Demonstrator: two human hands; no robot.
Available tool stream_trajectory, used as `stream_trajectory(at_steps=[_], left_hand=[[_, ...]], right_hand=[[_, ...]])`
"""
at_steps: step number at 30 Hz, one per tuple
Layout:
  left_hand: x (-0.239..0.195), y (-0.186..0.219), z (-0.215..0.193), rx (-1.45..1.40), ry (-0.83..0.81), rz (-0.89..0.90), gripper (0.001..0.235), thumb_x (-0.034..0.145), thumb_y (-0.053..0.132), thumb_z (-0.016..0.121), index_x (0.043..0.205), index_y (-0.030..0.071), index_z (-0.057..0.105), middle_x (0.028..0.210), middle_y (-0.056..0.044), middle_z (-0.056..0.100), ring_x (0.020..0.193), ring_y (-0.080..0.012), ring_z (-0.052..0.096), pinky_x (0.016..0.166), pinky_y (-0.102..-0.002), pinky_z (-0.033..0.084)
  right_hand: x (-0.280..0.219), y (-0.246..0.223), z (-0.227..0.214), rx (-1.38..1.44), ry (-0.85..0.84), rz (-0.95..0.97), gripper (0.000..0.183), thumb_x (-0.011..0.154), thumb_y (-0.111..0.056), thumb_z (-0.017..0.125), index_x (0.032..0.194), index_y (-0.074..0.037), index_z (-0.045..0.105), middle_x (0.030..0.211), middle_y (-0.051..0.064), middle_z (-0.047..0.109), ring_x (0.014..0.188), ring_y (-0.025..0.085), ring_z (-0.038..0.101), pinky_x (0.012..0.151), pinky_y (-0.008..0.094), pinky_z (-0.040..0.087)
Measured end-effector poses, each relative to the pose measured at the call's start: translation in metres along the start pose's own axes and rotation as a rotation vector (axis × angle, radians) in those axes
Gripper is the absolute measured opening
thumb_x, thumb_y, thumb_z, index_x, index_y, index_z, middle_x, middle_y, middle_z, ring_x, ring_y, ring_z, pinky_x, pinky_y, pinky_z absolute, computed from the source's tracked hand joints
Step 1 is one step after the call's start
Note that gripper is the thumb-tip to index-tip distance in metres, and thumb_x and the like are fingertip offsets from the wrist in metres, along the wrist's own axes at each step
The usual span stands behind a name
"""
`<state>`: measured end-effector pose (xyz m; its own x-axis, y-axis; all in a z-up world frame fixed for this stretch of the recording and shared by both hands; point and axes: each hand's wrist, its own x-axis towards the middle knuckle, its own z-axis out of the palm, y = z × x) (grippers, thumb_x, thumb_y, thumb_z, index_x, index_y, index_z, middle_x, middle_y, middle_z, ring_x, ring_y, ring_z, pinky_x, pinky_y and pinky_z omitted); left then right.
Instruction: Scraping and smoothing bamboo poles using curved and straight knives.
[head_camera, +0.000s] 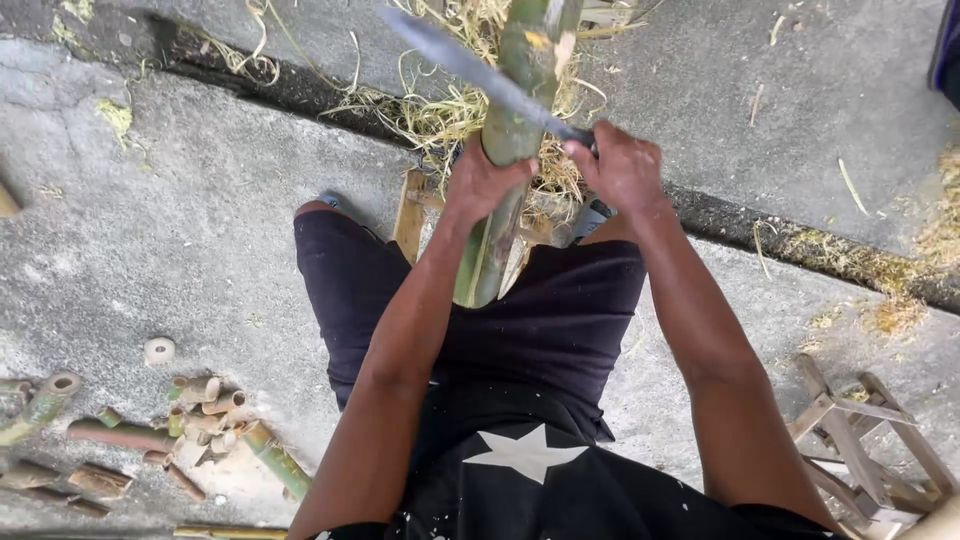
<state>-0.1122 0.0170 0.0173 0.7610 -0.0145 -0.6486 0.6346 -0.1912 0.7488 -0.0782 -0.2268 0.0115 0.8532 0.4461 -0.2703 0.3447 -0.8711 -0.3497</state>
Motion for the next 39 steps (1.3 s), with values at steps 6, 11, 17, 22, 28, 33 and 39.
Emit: stream_trajectory(at_steps=[6,11,17,22,28,33,39], left_hand=[[0.039,0.03,-0.011,-0.103,-0.027,-0.027,0.098,0.065,0.047,0.088,0.136,-0.008,0.05,0.113,-0.025,0.074,0.093,-0.0317,0.078,0.083,-0.039,0.064],[0.028,-0.017,-0.021,-0.541,-0.356,-0.282,0.121,0.066,0.054,0.087,0.153,0.005,0.019,0.128,-0.018,0.061,0.112,-0.0245,0.067,0.095,-0.039,0.06],[-0.002,-0.074,-0.02,-0.663,-0.407,-0.162,0.109,0.075,0.05,0.088,0.154,-0.004,0.035,0.128,-0.018,0.061,0.111,-0.0234,0.064,0.094,-0.04,0.057],[-0.006,-0.096,-0.022,-0.575,-0.386,-0.111,0.111,0.074,0.048,0.089,0.154,-0.005,0.034,0.129,-0.02,0.061,0.113,-0.026,0.064,0.096,-0.042,0.057],[-0.007,-0.089,-0.023,-0.512,-0.324,-0.112,0.126,0.064,0.049,0.092,0.156,-0.002,0.022,0.134,-0.023,0.059,0.121,-0.0322,0.062,0.102,-0.045,0.053],[-0.004,-0.098,-0.022,-0.361,-0.267,0.0,0.13,0.064,0.048,0.093,0.157,-0.004,0.018,0.138,-0.026,0.056,0.127,-0.0342,0.059,0.107,-0.048,0.05],[-0.047,-0.061,-0.028,-0.356,-0.242,-0.045,0.12,0.061,0.051,0.089,0.148,-0.01,0.032,0.129,-0.032,0.062,0.115,-0.0417,0.067,0.098,-0.052,0.058]], right_hand=[[0.05,0.005,-0.021,0.169,-0.036,0.269,0.065,0.109,-0.068,0.036,0.094,-0.008,0.058,0.061,0.008,0.059,0.057,0.026,0.064,0.059,0.047,0.054],[0.079,0.013,-0.016,0.282,-0.046,0.408,0.069,0.107,-0.073,0.03,0.099,-0.01,0.057,0.063,0.005,0.058,0.06,0.022,0.064,0.055,0.043,0.049],[0.086,0.019,0.003,0.252,-0.077,0.338,0.07,0.106,-0.072,0.023,0.1,-0.01,0.056,0.062,-0.002,0.047,0.055,0.015,0.054,0.048,0.04,0.049],[0.089,0.018,0.01,0.262,-0.05,0.327,0.071,0.107,-0.072,0.022,0.102,-0.01,0.055,0.066,0.0,0.048,0.057,0.018,0.053,0.05,0.042,0.05],[0.099,0.017,0.011,0.231,-0.028,0.317,0.071,0.108,-0.071,0.023,0.102,-0.008,0.056,0.066,0.003,0.052,0.062,0.021,0.06,0.057,0.044,0.052],[0.107,0.019,0.013,0.227,0.01,0.339,0.07,0.108,-0.071,0.024,0.105,-0.008,0.055,0.073,0.005,0.055,0.068,0.026,0.064,0.062,0.046,0.053],[0.059,0.011,0.028,0.184,0.212,0.177,0.064,0.118,-0.061,0.038,0.124,-0.001,0.062,0.082,0.003,0.061,0.082,0.028,0.07,0.075,0.049,0.052]])
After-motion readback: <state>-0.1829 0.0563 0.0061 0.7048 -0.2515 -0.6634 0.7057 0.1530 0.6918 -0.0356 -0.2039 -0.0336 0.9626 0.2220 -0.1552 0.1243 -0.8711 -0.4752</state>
